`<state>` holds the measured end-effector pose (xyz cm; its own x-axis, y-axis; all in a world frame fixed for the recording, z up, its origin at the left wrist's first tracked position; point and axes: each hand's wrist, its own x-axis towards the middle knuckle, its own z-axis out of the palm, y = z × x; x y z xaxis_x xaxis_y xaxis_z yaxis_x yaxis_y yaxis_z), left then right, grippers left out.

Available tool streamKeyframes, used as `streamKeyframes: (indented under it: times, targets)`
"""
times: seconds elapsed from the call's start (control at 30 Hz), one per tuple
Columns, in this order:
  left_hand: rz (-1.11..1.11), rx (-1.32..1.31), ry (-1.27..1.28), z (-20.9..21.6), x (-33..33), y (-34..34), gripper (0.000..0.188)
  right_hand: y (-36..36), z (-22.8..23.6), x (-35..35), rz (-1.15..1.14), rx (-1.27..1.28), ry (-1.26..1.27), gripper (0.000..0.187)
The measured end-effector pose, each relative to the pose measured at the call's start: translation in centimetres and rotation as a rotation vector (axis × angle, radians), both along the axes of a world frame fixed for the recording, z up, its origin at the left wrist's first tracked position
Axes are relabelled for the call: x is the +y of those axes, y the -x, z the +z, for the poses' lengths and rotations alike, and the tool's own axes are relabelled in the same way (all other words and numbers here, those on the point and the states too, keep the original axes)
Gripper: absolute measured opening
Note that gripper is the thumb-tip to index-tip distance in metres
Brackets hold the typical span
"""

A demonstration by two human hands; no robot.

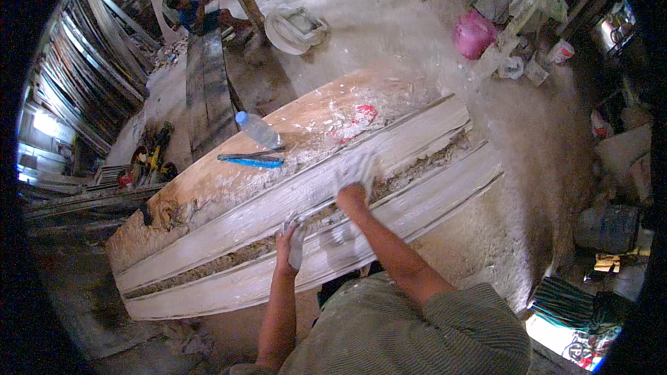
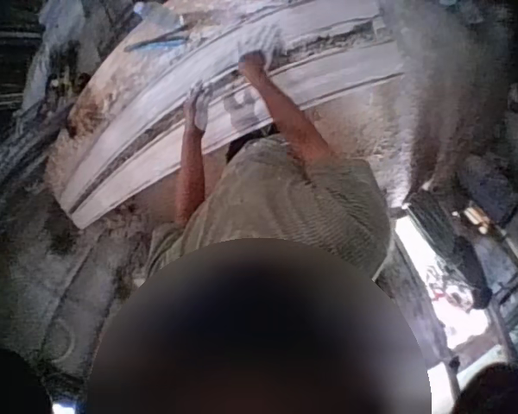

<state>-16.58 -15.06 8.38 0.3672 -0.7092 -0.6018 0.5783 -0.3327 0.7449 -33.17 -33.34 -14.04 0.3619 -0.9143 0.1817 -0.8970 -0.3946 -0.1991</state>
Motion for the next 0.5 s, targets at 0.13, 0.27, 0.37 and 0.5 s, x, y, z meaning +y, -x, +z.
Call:
streamKeyframes:
  times: [0.13,0.27,0.37,0.5]
  targets:
    - [0.027,0.017,0.025,0.4,3.1,-3.9,0.038,-9.9,2.6,7.8,0.388,0.104,-0.262,0.03]
    - [0.113,0.05,0.096,1.1,6.7,-6.4,0.042,-13.5,7.6,6.1,0.463,0.188,-0.294,0.02]
    - [0.122,0.043,0.128,1.5,8.6,-7.8,0.046,-11.8,11.1,1.4,0.295,0.16,-0.346,0.023]
    - [0.155,-0.053,0.152,1.1,10.1,-7.8,0.048,-4.9,12.0,-5.4,0.031,0.249,-0.371,0.027]
